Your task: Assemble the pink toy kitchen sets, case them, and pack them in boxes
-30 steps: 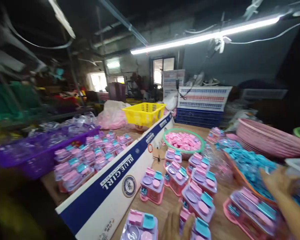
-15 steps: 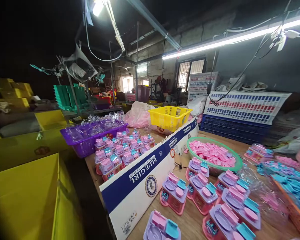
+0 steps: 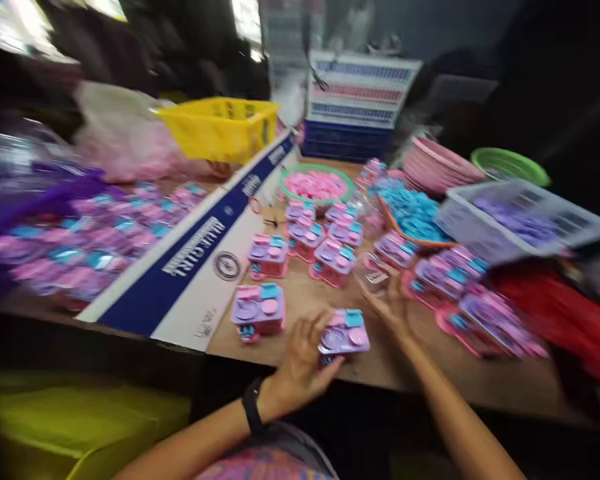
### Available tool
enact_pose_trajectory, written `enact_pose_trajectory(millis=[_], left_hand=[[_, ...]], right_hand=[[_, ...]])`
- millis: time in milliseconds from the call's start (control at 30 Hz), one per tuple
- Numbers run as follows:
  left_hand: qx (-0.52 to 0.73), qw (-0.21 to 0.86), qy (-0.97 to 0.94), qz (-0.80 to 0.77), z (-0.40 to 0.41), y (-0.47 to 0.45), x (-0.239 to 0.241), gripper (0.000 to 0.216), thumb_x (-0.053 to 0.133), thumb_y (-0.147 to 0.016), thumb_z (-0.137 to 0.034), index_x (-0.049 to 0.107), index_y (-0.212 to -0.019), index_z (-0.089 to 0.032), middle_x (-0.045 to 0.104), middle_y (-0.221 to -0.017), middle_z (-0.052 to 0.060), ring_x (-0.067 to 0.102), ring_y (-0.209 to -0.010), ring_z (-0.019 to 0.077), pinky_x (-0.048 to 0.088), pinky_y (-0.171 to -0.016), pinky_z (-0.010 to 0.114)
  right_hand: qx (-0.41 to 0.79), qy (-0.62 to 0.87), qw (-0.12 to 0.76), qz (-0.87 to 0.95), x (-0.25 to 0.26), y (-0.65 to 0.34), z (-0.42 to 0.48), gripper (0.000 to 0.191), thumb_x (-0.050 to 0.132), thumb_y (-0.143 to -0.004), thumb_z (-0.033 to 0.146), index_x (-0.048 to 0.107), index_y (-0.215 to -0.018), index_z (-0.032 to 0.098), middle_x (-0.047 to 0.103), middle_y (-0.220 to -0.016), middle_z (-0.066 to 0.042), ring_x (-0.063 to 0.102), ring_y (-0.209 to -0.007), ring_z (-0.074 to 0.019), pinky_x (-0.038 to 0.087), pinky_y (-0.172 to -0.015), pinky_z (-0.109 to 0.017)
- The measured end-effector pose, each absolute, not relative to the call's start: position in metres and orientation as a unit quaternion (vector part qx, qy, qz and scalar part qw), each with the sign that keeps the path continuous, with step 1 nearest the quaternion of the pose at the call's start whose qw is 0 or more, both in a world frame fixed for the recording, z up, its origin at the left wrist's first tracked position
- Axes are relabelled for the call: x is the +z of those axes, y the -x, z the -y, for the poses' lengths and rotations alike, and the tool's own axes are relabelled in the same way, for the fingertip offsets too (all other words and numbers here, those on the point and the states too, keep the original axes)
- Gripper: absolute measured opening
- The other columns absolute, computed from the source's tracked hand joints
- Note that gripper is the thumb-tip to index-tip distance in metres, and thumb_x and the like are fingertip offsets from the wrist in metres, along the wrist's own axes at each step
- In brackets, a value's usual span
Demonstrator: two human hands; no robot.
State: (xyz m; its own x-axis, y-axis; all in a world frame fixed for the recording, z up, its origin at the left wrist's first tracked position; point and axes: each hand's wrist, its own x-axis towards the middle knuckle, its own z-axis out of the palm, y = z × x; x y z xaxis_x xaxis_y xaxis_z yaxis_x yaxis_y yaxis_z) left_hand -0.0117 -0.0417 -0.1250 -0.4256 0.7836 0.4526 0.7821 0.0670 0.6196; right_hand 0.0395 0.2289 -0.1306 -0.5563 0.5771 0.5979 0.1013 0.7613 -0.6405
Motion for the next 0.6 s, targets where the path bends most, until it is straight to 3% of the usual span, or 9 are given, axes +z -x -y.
enact_pose_trajectory(millis=[100, 200, 300, 600], left_hand=[[0.458, 0.006, -0.515, -0.725, 0.039, 0.013, -0.124, 0.087, 0.068, -0.093, -0.027, 0.016, -0.163, -0.025, 0.042, -0.159, 0.018, 0.041, -0.147, 0.035, 0.036, -0.123, 0.06], [0.501, 0.043, -0.487, -0.714, 0.032, 0.012, -0.131, 0.094, 0.074, -0.09, -0.027, 0.015, -0.163, -0.025, 0.042, -0.158, 0.019, 0.042, -0.149, 0.0342, 0.038, -0.123, 0.057], [0.524, 0.079, -0.47, -0.706, 0.028, 0.011, -0.137, 0.094, 0.076, -0.089, -0.029, 0.018, -0.162, -0.026, 0.051, -0.148, 0.016, 0.053, -0.139, 0.0316, 0.045, -0.118, 0.054], [0.54, 0.129, -0.453, -0.697, 0.028, 0.02, -0.135, 0.095, 0.081, -0.084, -0.036, 0.025, -0.159, -0.02, 0.048, -0.153, 0.018, 0.05, -0.144, 0.0313, 0.041, -0.122, 0.052]], right_hand=[[0.335, 0.232, 0.443, 0.799, -0.137, -0.052, -0.232, 0.085, 0.079, -0.081, 0.059, 0.045, -0.151, 0.024, 0.051, -0.152, -0.015, 0.053, -0.139, -0.0316, 0.04, -0.121, -0.055], [0.362, 0.235, 0.489, 0.758, -0.125, -0.039, -0.239, 0.099, 0.081, -0.079, 0.06, 0.033, -0.159, 0.026, 0.037, -0.164, -0.014, 0.043, -0.148, -0.0286, 0.035, -0.124, -0.051], [0.366, 0.24, 0.522, 0.732, -0.104, -0.043, -0.224, 0.093, 0.082, -0.079, 0.058, 0.04, -0.155, 0.024, 0.044, -0.159, -0.013, 0.046, -0.146, -0.0276, 0.036, -0.124, -0.049], [0.471, 0.283, 0.483, 0.682, -0.074, -0.099, -0.13, 0.072, 0.075, -0.089, 0.052, 0.047, -0.148, 0.022, 0.061, -0.143, -0.014, 0.062, -0.13, -0.027, 0.049, -0.112, -0.044]])
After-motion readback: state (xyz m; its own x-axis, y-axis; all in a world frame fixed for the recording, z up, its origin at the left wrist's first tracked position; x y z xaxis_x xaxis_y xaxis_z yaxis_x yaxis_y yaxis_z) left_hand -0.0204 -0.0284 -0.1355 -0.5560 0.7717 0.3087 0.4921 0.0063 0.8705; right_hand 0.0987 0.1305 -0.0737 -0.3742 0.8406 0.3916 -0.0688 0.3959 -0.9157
